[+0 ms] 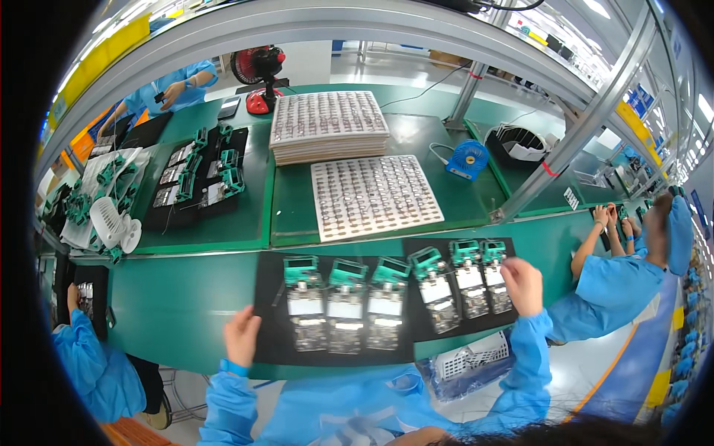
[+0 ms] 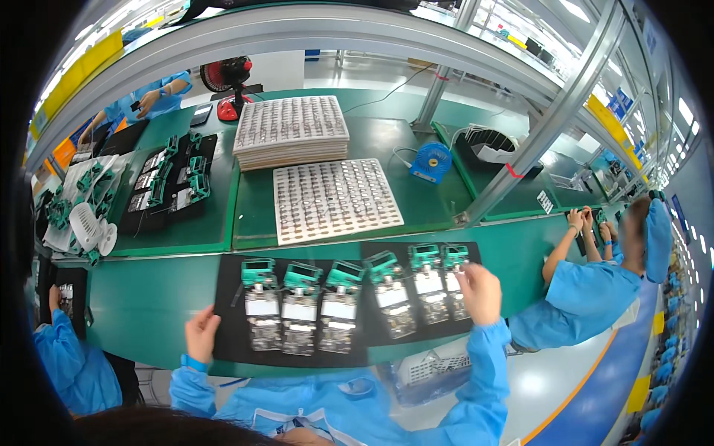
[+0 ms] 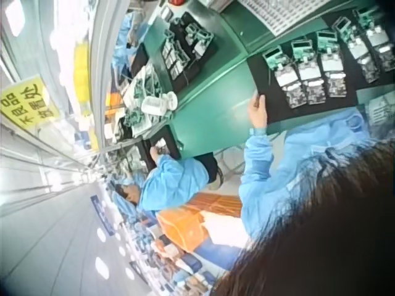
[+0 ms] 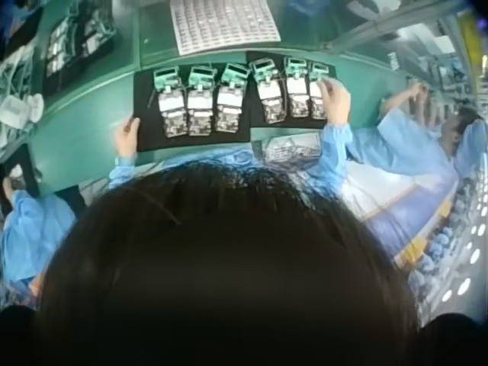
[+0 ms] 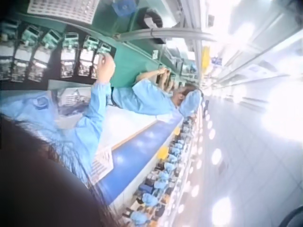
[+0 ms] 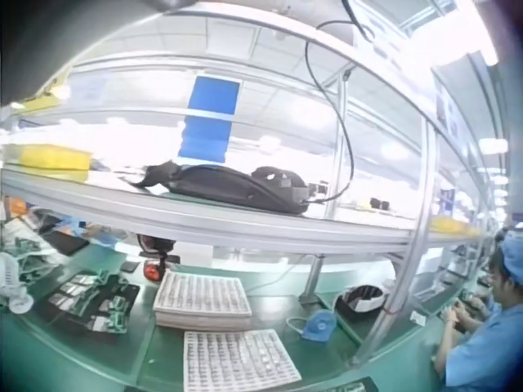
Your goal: Manually assembling small components onto printed circuit boards on a factory assembly line.
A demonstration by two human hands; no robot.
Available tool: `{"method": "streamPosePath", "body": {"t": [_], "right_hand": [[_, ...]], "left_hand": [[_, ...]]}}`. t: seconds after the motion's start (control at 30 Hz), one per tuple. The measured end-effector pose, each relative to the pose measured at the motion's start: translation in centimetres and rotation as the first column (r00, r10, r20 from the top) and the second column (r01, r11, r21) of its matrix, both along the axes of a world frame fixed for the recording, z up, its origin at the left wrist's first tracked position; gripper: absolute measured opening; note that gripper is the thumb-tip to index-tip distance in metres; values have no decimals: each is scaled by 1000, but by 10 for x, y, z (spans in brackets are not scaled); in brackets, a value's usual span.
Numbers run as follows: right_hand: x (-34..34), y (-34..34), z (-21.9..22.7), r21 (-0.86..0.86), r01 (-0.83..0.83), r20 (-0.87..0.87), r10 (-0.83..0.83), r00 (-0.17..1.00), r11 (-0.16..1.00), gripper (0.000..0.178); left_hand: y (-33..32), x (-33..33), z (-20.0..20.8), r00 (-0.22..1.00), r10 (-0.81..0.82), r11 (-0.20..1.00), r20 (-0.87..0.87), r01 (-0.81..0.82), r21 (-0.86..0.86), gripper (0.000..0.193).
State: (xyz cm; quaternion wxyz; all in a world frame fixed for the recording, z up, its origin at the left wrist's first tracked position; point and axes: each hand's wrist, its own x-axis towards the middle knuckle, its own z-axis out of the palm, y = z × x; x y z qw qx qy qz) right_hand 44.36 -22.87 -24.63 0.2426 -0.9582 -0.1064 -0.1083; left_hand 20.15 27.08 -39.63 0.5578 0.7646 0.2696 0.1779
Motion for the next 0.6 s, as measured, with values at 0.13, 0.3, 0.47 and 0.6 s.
{"method": "streamPosePath", "body": {"t": [0.13, 0.3, 0.47, 0.6], "right_hand": [[93, 75, -6, -14, -273, 182, 271, 945, 962, 11], [192, 151, -64, -194, -142, 101, 164, 981, 971, 20], [225, 181, -95, -539, 23, 88, 30, 996, 842, 14], [218, 201, -93, -585, 4, 33, 19, 999, 811, 13]], "left_hand": [[-82, 51, 0, 981, -119, 953, 155, 156, -260, 52], [-129, 70, -13, 969, -87, 912, 233, 172, -374, 52], [-130, 68, -13, 967, -103, 872, 234, 201, -446, 52], [-99, 59, 11, 966, -259, 901, -24, 233, -367, 51]]}}
